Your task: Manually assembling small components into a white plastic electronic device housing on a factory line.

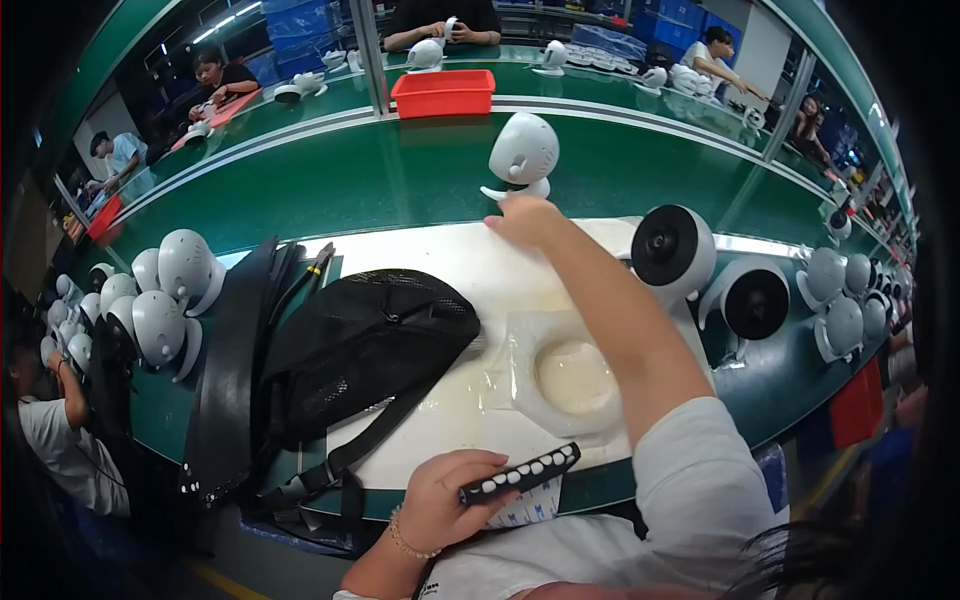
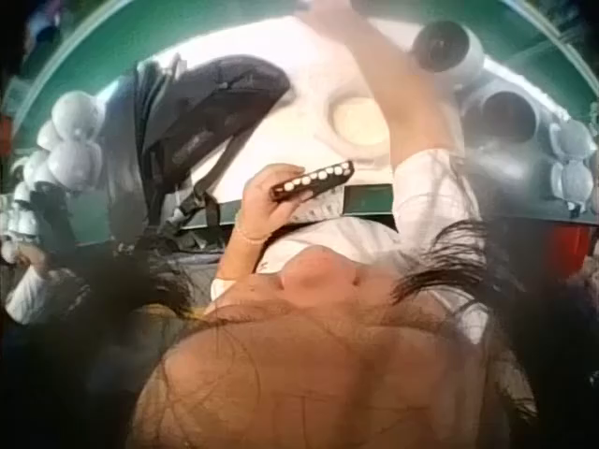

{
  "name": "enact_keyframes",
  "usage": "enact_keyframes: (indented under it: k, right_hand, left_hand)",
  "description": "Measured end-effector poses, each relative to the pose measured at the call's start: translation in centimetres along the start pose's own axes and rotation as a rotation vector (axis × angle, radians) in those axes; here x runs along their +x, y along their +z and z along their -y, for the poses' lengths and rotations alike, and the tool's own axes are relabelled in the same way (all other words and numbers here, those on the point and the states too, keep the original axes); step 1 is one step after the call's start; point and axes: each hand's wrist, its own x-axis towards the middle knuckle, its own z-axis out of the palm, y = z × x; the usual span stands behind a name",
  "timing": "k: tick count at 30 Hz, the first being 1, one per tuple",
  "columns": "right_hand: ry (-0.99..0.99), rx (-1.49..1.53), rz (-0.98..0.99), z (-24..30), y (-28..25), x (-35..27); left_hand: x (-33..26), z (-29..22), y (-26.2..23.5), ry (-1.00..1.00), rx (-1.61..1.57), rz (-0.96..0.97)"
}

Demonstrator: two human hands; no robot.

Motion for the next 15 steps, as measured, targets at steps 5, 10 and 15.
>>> enact_keyframes:
  k: [5, 10, 15]
  right_hand:
    - [-0.405, 0.415, 0.145, -2.7, -3.7, -12.2]
    - [0.011, 0.238, -0.072, -9.1, -0.7, -21.0]
    - [-0.071, 0.129, -0.320, -12.4, 2.0, -22.0]
  left_hand:
    - [-0.3, 0.2, 0.1, 0.011, 0.003, -0.079]
    - [-0.7, 0.0, 0.3, 0.034, 0.004, -0.061]
    - [-0.7, 0.0, 0.5, 0.057, 0.017, -0.039]
